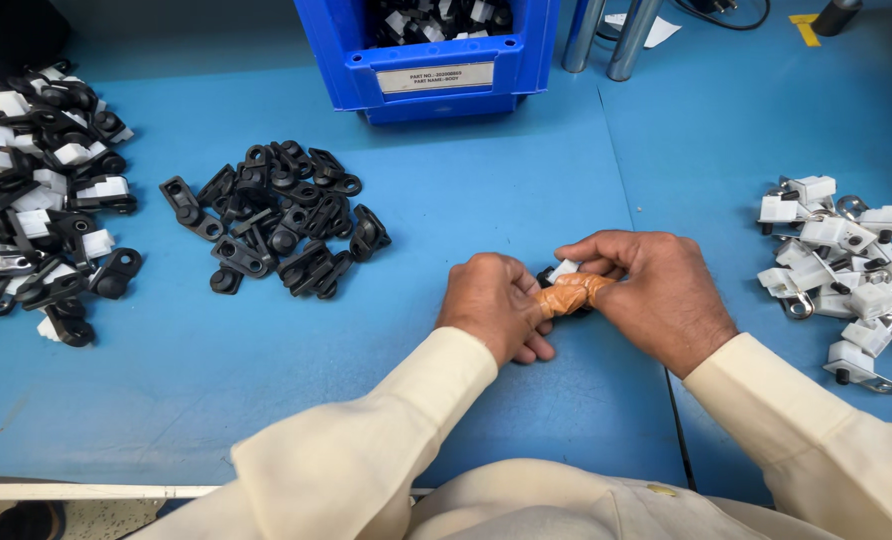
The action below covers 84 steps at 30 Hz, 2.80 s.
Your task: The person sits at a factory workbench assembling small latch components. They repeatedly pick a black plastic bracket, insert a white plastic piece, press a metal pin into place by hand, and set the finished assembly onto a pile, working through many parts one at a time.
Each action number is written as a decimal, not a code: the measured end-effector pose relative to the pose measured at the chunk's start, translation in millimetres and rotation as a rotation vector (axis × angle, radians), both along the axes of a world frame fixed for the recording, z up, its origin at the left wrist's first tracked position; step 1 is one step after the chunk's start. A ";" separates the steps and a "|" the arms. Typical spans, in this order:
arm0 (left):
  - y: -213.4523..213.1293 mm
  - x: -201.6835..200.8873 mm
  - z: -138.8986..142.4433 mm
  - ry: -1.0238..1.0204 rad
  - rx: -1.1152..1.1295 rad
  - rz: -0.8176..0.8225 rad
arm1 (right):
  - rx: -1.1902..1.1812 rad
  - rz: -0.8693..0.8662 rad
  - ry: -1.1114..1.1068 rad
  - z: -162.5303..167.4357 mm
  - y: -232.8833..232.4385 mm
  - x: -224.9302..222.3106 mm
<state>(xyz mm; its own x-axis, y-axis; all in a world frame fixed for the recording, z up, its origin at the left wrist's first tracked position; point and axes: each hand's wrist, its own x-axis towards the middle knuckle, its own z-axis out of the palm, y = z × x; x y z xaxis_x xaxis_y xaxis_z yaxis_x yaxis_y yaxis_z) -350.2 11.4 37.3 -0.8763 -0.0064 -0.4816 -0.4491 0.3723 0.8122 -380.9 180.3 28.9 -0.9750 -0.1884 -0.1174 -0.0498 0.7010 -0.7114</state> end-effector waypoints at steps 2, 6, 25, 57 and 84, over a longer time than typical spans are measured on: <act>2.0 -2.7 2.4 0.019 -0.072 -0.034 | -0.030 0.021 0.024 -2.3 1.5 -1.2; 4.6 -7.9 7.3 -0.019 -0.165 -0.063 | -0.086 0.016 -0.031 -4.1 1.4 -3.4; 7.3 -5.5 -6.5 0.208 -0.429 -0.055 | 0.025 0.009 -0.019 6.3 -10.7 10.6; -2.2 -13.1 -18.5 -0.203 0.306 -0.060 | -0.401 -0.204 -0.506 0.9 -11.4 -2.7; 19.4 -7.1 -0.9 -0.206 0.439 0.242 | -0.680 -0.501 -0.632 -13.0 2.9 -5.8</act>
